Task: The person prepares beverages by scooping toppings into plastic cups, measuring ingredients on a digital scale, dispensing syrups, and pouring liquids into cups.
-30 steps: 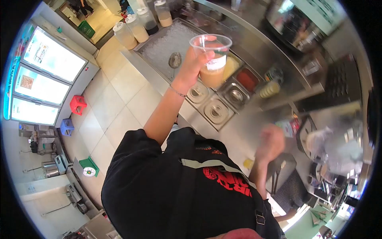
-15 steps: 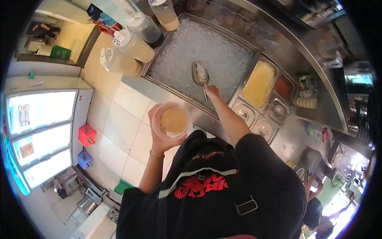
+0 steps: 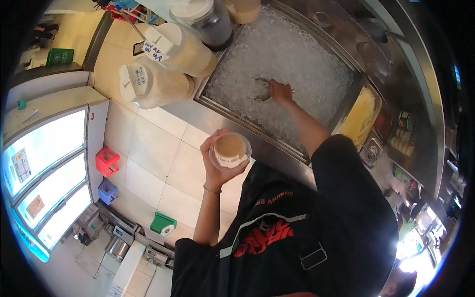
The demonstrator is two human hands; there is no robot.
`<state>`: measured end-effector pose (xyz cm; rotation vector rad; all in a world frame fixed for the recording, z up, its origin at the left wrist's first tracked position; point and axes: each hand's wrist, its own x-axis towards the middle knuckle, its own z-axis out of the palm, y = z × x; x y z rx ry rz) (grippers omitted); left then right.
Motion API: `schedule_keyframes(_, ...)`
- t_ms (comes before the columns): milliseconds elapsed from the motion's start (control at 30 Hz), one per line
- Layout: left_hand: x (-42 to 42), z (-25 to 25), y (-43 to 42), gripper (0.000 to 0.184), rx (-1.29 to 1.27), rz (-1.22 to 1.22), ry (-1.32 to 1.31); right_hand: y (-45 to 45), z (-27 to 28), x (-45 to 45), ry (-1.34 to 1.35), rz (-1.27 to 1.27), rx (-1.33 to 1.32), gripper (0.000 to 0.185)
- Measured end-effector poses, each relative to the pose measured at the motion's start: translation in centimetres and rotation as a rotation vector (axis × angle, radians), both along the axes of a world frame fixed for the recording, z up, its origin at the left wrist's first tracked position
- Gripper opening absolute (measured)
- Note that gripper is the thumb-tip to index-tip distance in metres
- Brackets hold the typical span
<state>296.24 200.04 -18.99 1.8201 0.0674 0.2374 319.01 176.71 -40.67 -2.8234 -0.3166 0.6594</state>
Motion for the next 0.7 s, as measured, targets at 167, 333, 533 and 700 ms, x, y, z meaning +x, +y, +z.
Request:
schedule_keyframes(167, 4.8, -1.8, 0.5, 0.103, -0.03, -0.001, 0.019, -1.9, 2.6, -1.1, 0.285, -0.257, 0.417, 0.023)
schedule_keyframes(333, 8.0, -4.8, -1.4, 0.115, 0.117, -0.028, -0.084, -8.7, 10.2, -0.7, -0.227, -0.081, 0.249, 0.019)
schedule_keyframes(533, 12.0, -6.1, -5.4, 0.116, 0.357, -0.145, -0.085, -14.9, 22.1, -0.8, -0.454, -0.08, 0.195, 0.018)
schedule_keyframes(700, 14.5, -8.0, -11.4, 0.113, 0.219, -0.252, -0.13, -15.4, 26.9, -2.9, -0.516, 0.089, -0.067, 0.016)
